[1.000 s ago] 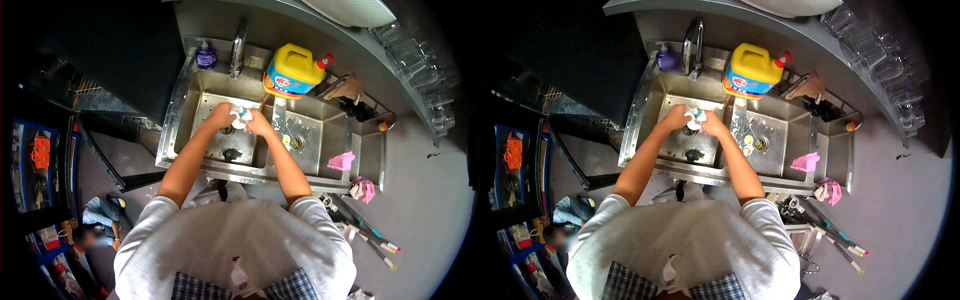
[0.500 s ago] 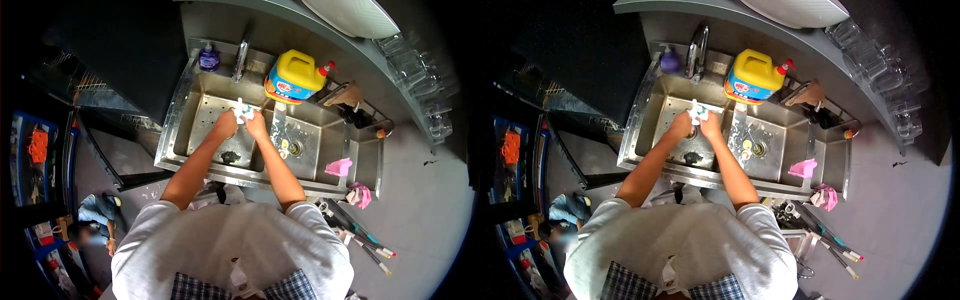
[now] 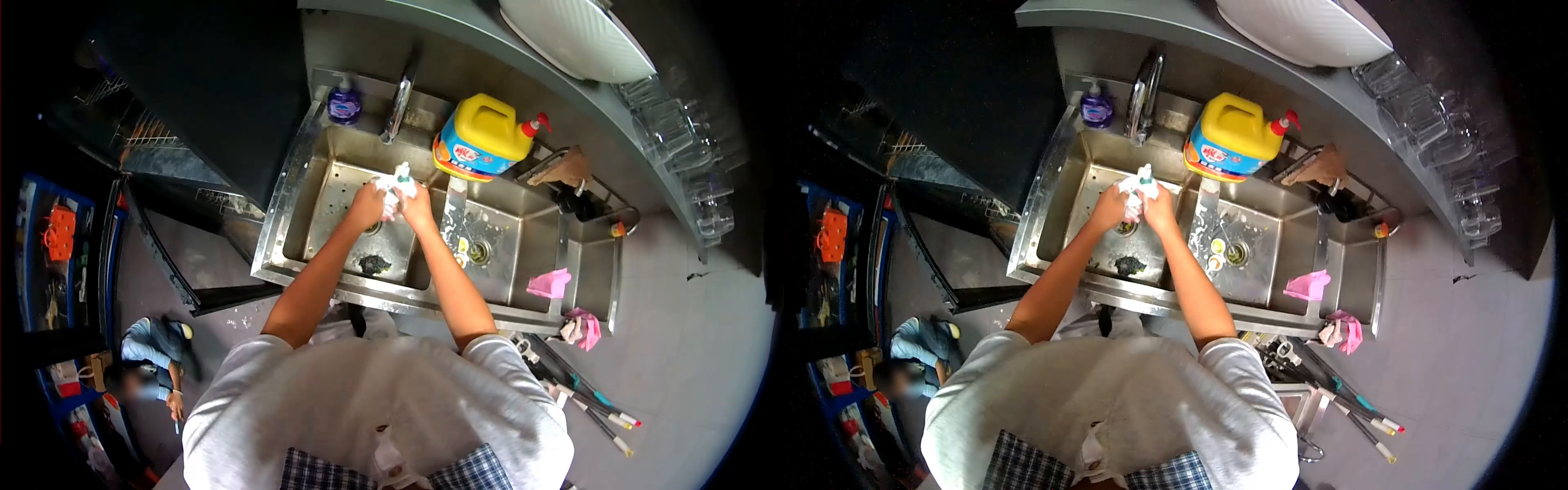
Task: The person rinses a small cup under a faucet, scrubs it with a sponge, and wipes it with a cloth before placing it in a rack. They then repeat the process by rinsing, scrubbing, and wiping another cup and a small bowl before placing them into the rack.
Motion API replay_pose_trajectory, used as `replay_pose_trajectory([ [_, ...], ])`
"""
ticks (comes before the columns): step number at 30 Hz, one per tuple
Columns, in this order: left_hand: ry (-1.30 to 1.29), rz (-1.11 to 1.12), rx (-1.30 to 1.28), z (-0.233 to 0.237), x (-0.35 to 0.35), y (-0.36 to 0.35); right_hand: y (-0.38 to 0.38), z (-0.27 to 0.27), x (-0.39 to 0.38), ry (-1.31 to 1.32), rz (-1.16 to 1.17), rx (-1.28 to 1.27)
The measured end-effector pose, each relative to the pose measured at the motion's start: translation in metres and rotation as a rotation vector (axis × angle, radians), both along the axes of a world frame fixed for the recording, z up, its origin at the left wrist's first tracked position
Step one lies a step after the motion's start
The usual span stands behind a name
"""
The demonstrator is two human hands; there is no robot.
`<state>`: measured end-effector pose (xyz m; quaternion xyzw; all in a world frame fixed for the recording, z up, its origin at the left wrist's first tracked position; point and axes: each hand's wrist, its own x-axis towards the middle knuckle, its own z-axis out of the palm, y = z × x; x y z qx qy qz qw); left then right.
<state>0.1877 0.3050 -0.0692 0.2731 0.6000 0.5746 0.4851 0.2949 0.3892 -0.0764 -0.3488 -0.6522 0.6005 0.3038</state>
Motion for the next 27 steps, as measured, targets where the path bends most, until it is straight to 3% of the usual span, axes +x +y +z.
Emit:
replay_pose_trajectory([
  [2,-0.011,0.09,-0.024,0.012,0.008,-0.006,-0.002,0.006,0.001,-0.009,0.058,0.003],
  [6,0.058,0.213,-0.128,0.022,0.014,-0.009,-0.006,-0.003,0.001,-0.016,-0.068,-0.018],
  [8,0.101,0.223,-0.166,0.019,0.018,-0.009,-0.003,-0.014,0.004,0.073,-0.202,-0.219],
  [9,0.217,0.227,-0.145,0.016,0.018,-0.01,-0.004,-0.022,0.007,0.119,-0.277,-0.323],
  [10,0.331,0.229,-0.125,0.013,0.019,-0.012,-0.012,0.009,0.011,0.178,-0.302,-0.506],
  [11,0.442,0.233,-0.102,0.011,0.021,-0.015,-0.007,0.0,0.014,0.183,-0.306,-0.52],
  [14,0.493,0.025,-0.222,0.0,0.018,-0.014,0.001,-0.009,0.013,-0.007,-0.246,-0.24],
  [16,0.76,0.041,-0.242,-0.011,0.024,-0.011,0.001,-0.02,0.006,-0.121,-0.125,-0.178],
  [17,0.899,0.046,-0.26,-0.013,0.025,-0.012,-0.002,-0.019,0.003,-0.045,-0.135,-0.222],
  [19,0.901,0.055,-0.248,-0.006,0.023,-0.015,-0.011,-0.02,-0.002,0.104,-0.164,-0.319],
  [21,0.951,-0.014,-0.321,0.008,0.028,-0.018,-0.012,-0.021,-0.002,0.088,-0.26,-0.352],
  [22,0.978,-0.082,-0.35,0.017,0.031,-0.019,-0.013,-0.018,-0.005,0.069,-0.322,-0.347],
  [27,0.862,0.0,-0.285,0.005,0.038,-0.014,-0.002,-0.012,-0.017,0.074,-0.514,-0.181],
])
